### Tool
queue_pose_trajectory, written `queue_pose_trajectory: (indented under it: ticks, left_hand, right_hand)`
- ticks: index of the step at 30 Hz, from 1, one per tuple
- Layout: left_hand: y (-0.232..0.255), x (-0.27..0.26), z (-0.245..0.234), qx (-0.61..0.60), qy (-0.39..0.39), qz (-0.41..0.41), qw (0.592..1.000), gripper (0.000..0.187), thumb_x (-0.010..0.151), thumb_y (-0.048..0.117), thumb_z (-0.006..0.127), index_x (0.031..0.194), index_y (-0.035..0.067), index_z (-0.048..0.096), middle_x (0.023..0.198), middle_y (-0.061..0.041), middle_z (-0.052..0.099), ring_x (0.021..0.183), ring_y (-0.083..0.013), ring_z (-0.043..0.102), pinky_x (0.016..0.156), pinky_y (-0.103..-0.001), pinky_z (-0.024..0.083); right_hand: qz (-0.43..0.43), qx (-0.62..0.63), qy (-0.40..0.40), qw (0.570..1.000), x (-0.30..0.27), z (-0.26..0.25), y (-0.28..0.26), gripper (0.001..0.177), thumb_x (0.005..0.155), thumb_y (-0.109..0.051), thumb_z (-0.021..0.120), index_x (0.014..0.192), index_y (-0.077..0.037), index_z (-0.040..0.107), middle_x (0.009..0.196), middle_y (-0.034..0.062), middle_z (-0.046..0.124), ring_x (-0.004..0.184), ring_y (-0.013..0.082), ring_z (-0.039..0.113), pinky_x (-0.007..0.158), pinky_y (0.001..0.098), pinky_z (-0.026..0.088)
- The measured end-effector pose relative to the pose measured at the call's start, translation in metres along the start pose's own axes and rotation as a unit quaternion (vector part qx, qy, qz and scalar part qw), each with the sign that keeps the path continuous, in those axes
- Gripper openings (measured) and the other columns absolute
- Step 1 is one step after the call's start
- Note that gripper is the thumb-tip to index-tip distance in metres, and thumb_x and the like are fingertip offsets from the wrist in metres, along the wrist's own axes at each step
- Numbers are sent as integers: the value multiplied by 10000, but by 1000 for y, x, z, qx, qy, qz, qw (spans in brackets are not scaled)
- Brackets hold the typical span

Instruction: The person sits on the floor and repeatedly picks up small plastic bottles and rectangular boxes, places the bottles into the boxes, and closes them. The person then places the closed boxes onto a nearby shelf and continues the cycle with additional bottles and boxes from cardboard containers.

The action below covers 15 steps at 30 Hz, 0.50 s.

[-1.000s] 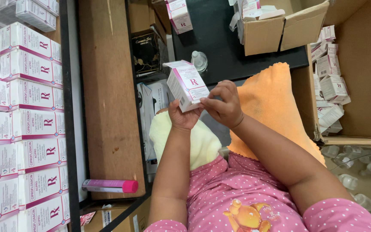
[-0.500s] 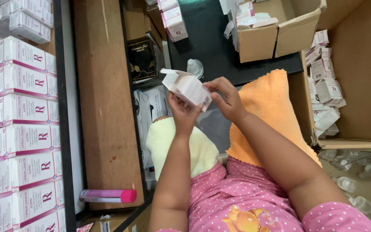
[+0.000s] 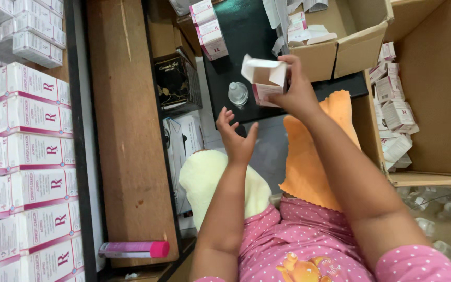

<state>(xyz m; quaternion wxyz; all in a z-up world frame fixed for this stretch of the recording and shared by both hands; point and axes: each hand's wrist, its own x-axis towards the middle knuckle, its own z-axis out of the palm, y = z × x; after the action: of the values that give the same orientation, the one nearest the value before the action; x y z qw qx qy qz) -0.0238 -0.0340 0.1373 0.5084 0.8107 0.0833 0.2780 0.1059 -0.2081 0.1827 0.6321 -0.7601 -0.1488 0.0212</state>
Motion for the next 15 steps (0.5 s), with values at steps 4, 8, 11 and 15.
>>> queue_pose_trajectory:
  ticks: [4, 8, 11, 15]
  left_hand:
    - [-17, 13, 0, -20, 51, -56, 997, 927, 802, 65, 833, 1550, 74, 285, 1437, -163, 463, 1272, -296, 544, 981, -398, 531]
    - [-33, 19, 4, -27, 47, -98, 994, 906, 831, 64, 813, 1556, 76, 270, 1433, -161, 452, 1261, -289, 544, 972, -398, 528]
    - [-38, 19, 8, -28, 40, -107, 993, 911, 821, 64, 814, 1553, 77, 272, 1424, -158, 460, 1247, -285, 549, 967, -398, 527]
    - [-36, 31, 4, -6, 31, -124, 992, 859, 800, 73, 825, 1510, 83, 341, 1396, -154, 465, 1236, -286, 554, 968, -397, 524]
  right_hand:
    - [-19, -88, -27, 996, 25, 12, 28, 828, 652, 1, 890, 1342, -118, 449, 1231, 142, 683, 1176, 327, 664, 970, 415, 527]
    - [55, -156, -28, 986, 34, 37, 41, 748, 734, -72, 856, 1350, -117, 433, 1224, 168, 684, 1180, 372, 663, 963, 423, 527]
    - [-6, -181, 0, 983, 27, 42, 20, 908, 693, -118, 908, 1410, -51, 354, 1236, 257, 611, 1152, 431, 611, 946, 453, 504]
    - [-183, -193, 17, 964, 4, 4, -32, 887, 745, -91, 848, 1488, 6, 373, 1325, 276, 609, 1159, 398, 641, 945, 432, 526]
